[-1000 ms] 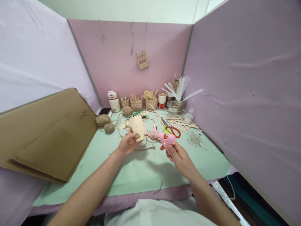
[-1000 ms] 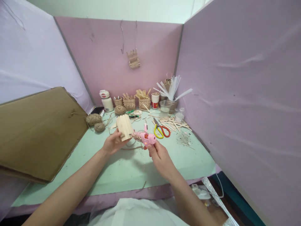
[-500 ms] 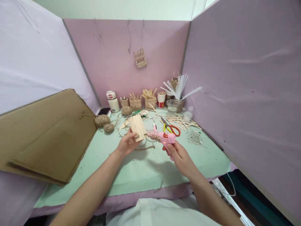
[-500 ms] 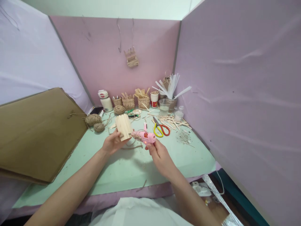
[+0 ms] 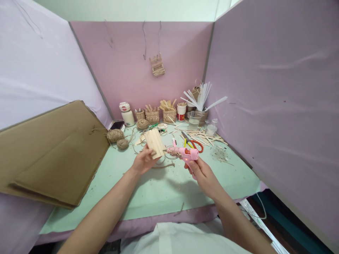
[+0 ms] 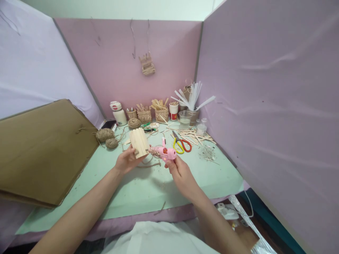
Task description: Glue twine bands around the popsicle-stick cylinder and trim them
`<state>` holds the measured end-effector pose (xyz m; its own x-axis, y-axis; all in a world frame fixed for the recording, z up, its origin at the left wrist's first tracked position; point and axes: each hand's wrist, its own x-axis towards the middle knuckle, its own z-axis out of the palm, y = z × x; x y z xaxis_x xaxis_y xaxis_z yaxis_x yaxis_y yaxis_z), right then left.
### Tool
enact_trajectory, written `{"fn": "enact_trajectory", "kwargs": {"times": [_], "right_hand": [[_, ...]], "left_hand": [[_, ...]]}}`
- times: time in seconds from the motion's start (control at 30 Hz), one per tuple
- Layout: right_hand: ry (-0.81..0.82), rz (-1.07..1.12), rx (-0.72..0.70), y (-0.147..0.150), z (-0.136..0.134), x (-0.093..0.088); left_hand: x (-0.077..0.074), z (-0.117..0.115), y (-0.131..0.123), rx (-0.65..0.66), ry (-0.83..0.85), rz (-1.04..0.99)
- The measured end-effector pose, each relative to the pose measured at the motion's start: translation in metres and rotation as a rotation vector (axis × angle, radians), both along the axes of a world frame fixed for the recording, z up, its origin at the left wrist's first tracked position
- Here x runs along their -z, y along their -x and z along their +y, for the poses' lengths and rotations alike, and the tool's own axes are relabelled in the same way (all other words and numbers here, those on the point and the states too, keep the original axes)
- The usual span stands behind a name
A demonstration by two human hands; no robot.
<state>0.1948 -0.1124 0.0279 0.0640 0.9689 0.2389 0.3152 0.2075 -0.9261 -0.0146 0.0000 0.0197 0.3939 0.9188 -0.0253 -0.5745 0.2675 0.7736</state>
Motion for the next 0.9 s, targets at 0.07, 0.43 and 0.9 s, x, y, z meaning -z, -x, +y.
{"fn": "enact_trajectory", "kwargs": {"times": [0.07, 0.43, 0.9], "right_hand": [[0.004, -0.003, 0.006, 0.0001, -0.0002, -0.0009], [0.007, -0.002, -0.009, -0.0010, 0.0010, -0.0015], [0.010, 0.025, -0.040, -0.0022, 0.0004, 0.0003]], "left_hand": [[0.0005, 0.0000, 0.0003, -0.002, 0.002, 0.002], [0.0065, 0.0040, 0.0036, 0.074, -0.058, -0.029], [0.0068, 0.0043, 0.0039, 0.094, -0.068, -0.015]]}}
